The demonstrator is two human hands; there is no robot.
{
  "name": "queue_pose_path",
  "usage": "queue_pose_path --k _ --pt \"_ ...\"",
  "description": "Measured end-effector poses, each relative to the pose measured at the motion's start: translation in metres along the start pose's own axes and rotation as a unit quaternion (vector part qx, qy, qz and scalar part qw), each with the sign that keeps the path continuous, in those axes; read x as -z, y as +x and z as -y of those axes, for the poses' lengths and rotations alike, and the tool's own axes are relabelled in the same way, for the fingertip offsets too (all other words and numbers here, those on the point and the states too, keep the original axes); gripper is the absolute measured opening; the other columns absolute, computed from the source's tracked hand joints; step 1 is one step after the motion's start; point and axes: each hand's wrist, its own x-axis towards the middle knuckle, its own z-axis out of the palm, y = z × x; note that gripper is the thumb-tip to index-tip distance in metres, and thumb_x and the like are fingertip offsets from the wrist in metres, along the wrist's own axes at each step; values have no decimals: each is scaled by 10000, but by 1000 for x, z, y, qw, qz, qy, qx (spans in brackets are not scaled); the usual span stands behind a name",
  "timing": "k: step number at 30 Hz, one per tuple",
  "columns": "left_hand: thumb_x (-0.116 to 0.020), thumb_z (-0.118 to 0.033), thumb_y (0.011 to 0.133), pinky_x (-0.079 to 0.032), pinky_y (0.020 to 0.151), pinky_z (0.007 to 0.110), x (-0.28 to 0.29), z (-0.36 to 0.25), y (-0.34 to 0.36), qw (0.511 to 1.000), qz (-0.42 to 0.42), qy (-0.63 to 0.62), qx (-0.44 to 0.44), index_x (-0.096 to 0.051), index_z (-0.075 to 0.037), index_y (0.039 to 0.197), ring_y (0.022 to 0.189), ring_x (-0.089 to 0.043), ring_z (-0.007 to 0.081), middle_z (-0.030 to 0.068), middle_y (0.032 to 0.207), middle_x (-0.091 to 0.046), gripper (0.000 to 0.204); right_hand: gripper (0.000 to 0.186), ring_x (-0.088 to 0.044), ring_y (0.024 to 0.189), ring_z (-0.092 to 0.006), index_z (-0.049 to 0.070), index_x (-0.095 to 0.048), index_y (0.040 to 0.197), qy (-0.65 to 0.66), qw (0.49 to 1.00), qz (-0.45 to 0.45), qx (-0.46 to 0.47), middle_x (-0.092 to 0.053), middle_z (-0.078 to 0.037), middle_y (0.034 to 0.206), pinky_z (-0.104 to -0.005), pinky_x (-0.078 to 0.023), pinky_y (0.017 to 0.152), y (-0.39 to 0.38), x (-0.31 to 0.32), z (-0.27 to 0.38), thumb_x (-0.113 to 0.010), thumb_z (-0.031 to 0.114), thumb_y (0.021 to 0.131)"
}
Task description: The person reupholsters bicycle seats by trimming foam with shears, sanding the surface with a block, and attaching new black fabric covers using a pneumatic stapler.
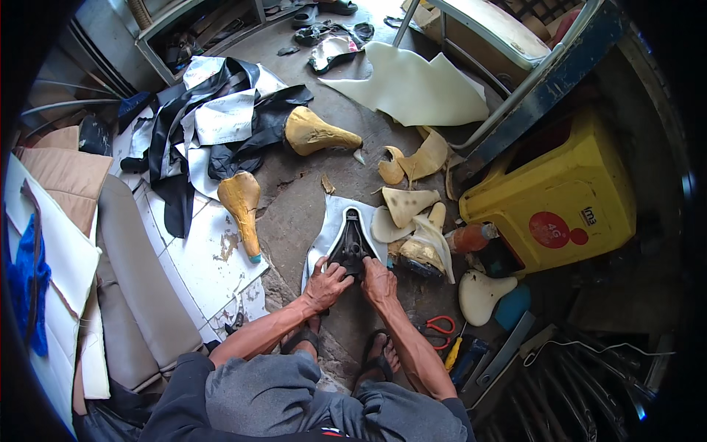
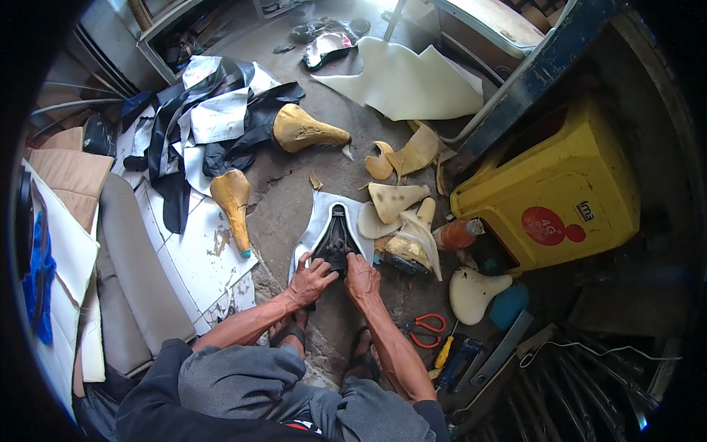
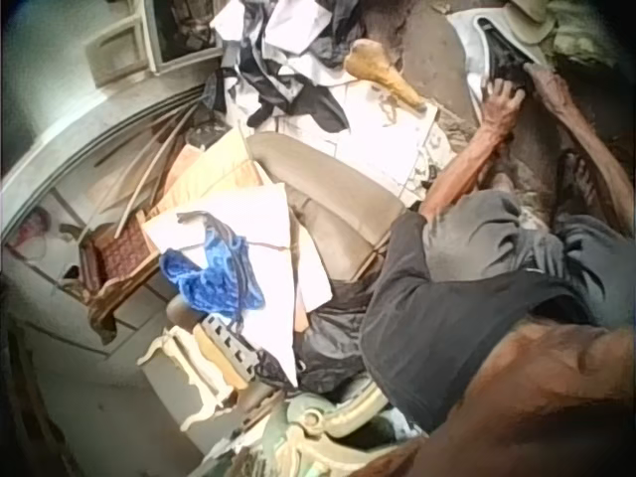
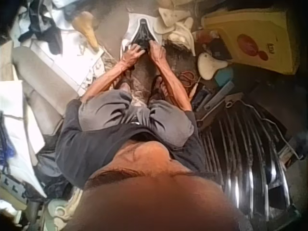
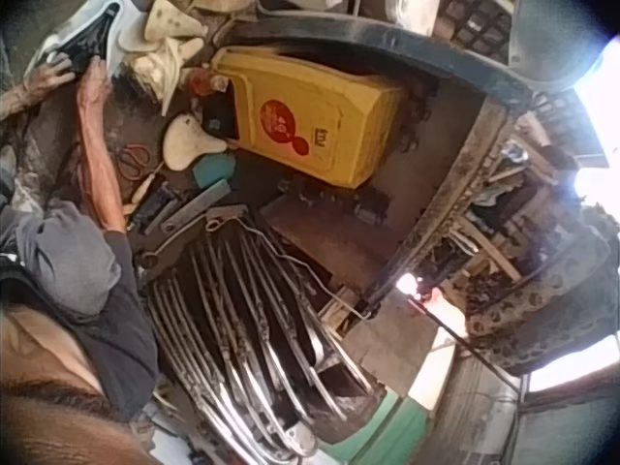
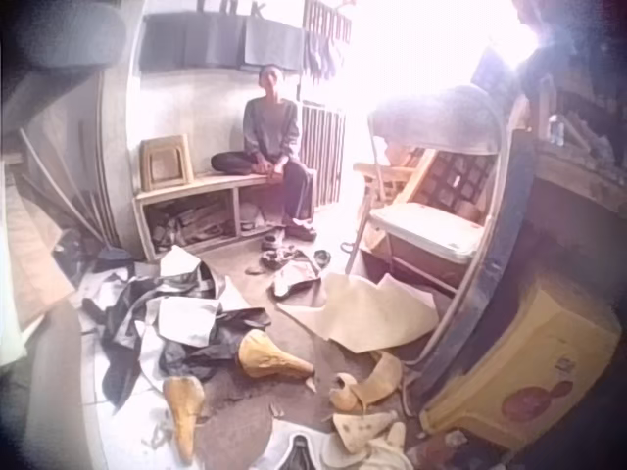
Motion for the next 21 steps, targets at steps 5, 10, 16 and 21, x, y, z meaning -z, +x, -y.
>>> queue_pose_path --k 5,10,16,21 --pt "-629 -174 870 -176 1227 528 -6 -7 -9 999 23 3 27 -730 -183 1092 1196 -575 188 14 1069 -623 244 244 -693 912 -439 114 -596 1088 -13 1000 10 -4 -638 -141 1052 -575 -549 765 -4 1 4 -635 76 850" --pt "-623 -174 872 -181 1230 540 -14 -10 -12 999 1 9 45 -730 -166 1098 1226 -567 197 18 1098 -629 250 259 -704 912 -429 128 -617 1113 -18 1000 16 -11 -635 -129 1085 -582 -546 765 -4 4 8 -634 97 857" --pt "-635 -177 864 -201 1215 563 -21 -14 -10 996 21 36 73 -730 -151 1082 1208 -580 221 24 1082 -629 239 245 -704 911 -375 139 -640 1106 -57 998 8 18 -626 -117 1080 -523 -555 759 -19 -6 5 -634 98 864" --pt "-623 -175 877 -208 1204 571 -22 -16 -8 995 30 31 85 -744 -141 1041 1173 -575 227 32 1038 -621 207 328 -629 1010 -280 186 -661 1204 -108 959 -167 203 -567 -77 1114 -470 -528 849 -43 -12 -6 -651 170 877"
